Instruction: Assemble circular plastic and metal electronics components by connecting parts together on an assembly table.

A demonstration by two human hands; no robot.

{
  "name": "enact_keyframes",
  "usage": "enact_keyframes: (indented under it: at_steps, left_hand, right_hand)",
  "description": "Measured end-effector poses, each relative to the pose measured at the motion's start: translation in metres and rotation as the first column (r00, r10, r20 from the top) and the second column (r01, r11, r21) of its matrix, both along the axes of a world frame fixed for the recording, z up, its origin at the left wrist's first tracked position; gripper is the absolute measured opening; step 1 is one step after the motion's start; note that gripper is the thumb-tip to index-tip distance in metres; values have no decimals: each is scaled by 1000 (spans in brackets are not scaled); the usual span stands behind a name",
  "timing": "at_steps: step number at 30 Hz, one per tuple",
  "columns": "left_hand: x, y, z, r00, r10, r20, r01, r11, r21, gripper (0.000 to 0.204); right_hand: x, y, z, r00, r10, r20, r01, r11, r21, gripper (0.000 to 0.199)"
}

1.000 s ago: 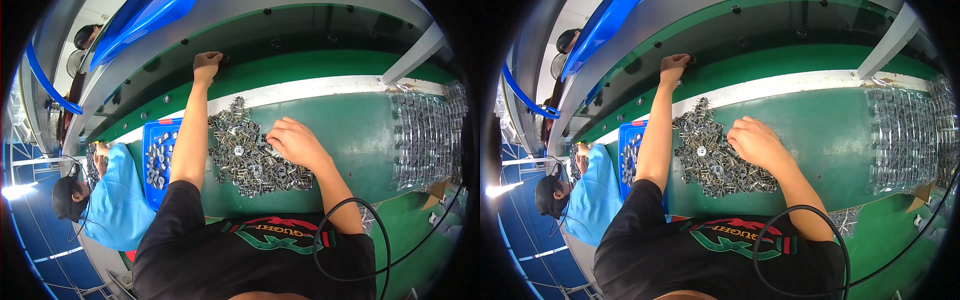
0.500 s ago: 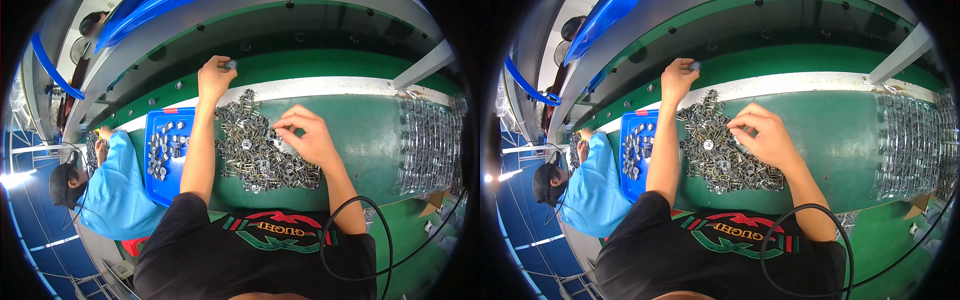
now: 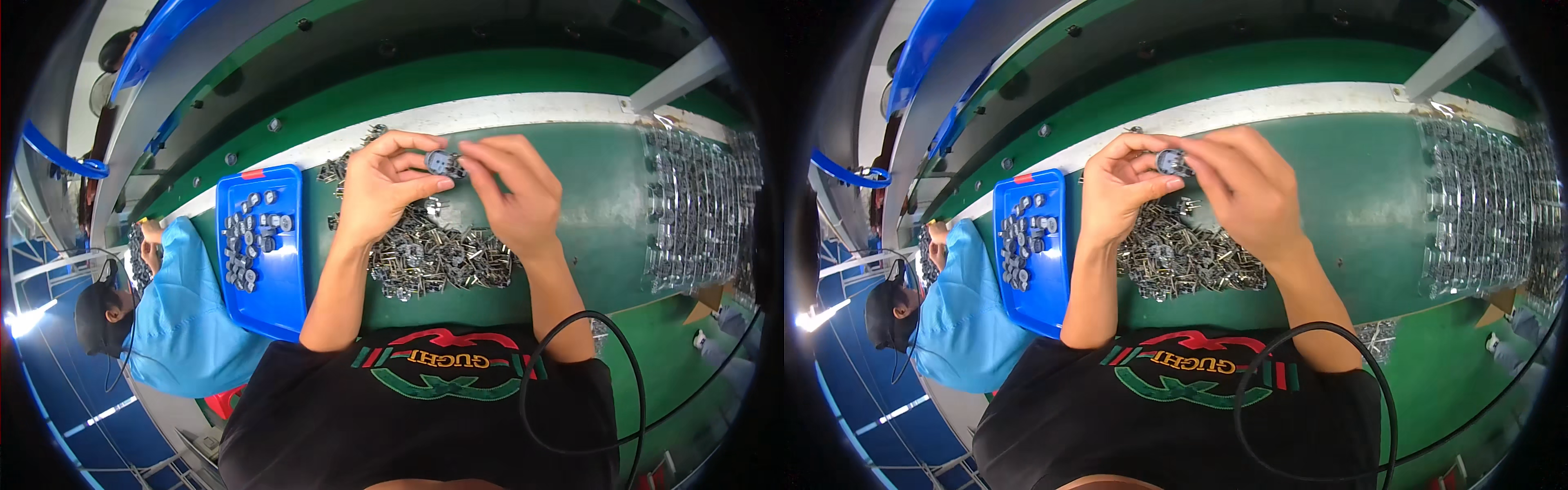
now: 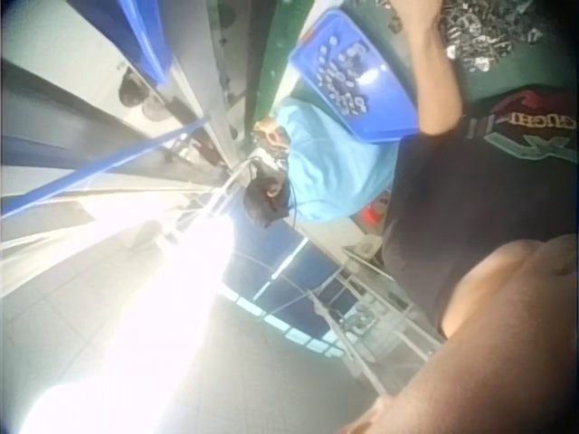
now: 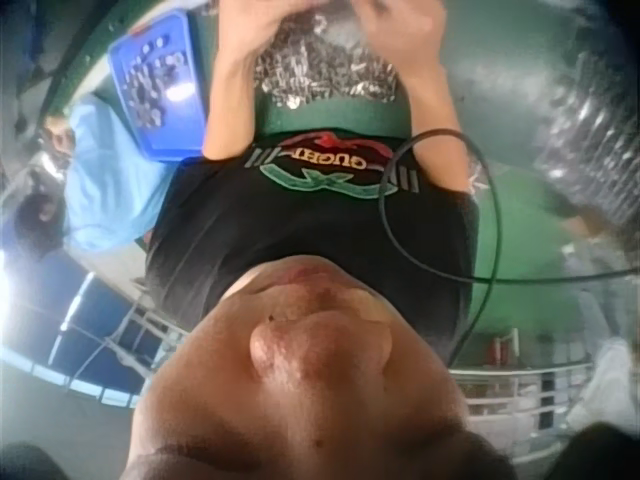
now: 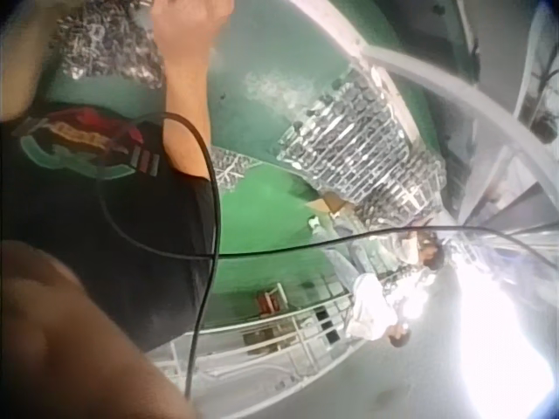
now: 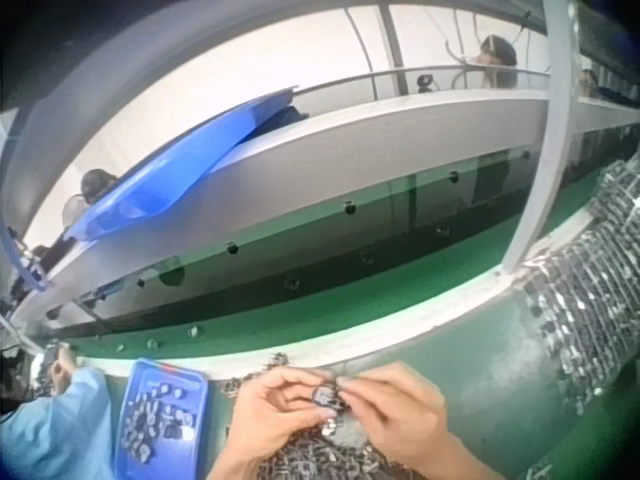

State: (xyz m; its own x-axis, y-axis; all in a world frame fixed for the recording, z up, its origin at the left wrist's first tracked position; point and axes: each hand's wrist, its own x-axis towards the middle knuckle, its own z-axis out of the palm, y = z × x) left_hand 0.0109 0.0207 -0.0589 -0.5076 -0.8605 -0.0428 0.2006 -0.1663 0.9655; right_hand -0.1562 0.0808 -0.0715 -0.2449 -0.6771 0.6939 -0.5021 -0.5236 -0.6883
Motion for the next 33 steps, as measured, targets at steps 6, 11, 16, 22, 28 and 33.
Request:
enact_keyframes:
  at_steps: [6, 11, 16, 22, 28, 33]
  left_hand:
    - [0, 5, -1, 998, -39, 41, 38, 999, 26, 37]
    - [-4, 11, -4, 1000, 4, -26, -4, 1000, -2, 37]
    - [-6, 9, -17, 988, 33, -151, -33, 999, 5, 37]
    - [-5, 7, -18, 988, -8, -155, 8, 1000, 2, 37]
    - [-6, 7, -18, 989, -8, -147, 10, 1000, 14, 37]
    - [-3, 9, -14, 995, 25, -92, -22, 999, 33, 36]
  right_hand:
    - [0, 2, 2, 994, 55, -89, -56, 998, -14, 25]
    - [5, 3, 1, 997, -2, -71, 0, 1000, -29, 24]
    - [9, 2, -1, 998, -50, -35, 47, 996, -79, 24]
    - [5, 4, 1, 999, -23, -42, 20, 997, -71, 25]
    - [7, 3, 0, 997, -23, -75, 19, 999, -47, 26]
    - [5, 2, -3, 985, -30, -170, 18, 997, -74, 29]
